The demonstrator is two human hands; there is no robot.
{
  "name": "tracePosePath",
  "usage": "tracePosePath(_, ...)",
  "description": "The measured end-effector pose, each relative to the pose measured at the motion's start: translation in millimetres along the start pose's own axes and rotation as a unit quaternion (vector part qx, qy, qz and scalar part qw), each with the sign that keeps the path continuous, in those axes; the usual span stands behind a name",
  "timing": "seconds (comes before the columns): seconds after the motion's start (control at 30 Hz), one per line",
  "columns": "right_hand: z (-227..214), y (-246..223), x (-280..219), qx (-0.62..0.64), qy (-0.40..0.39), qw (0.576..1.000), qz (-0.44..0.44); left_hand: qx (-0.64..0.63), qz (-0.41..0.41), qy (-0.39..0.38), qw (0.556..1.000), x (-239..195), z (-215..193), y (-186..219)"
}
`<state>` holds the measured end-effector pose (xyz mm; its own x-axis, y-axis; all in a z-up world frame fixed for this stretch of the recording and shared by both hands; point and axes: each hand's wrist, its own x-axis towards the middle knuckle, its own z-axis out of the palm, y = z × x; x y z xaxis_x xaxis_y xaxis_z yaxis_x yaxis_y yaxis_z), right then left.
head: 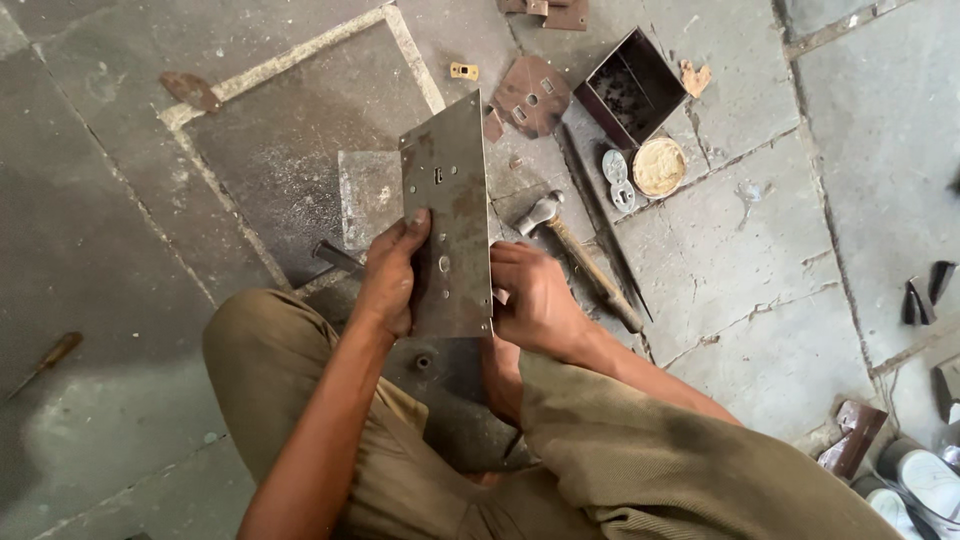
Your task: The person assembles and adjusts metal lock components, hammering pins and fitting plates together while using their foot to hold the workpiece on the floor.
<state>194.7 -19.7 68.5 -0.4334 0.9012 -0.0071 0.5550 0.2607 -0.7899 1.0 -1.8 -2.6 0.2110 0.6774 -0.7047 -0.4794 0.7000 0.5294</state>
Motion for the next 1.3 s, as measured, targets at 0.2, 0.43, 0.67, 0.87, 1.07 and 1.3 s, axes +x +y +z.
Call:
tracePosePath(0.2,-7,-1,4,0.033,0.006,0.999,0.022,0.041,0.002,0.007,0.999,-3,0,11)
tracePosePath(0.43,-25,37,18,0.47,0.017,0.832,0.294,0.109,0.098,-0.156,0.977,-27,23,7)
tracePosePath(0.67,-10,64,2,0.591,0.098,0.758,0.257,0.351,0.151,-0.047,0.923,-4,8,-7)
tracePosePath(0.87,-28,100,9,0.483,0.18,0.776,0.363,0.682,0.364,0.316,0.55,32,-15,5)
tracePosePath(1.07,37,140,19,0.383,0.124,0.816,0.415,0.673,0.294,0.292,0.612,63,-19,5)
tracePosePath(1.3,46,141,26,-0.01,0.047,0.954,0.297,0.691,0.38,0.38,0.484,119,-41,48)
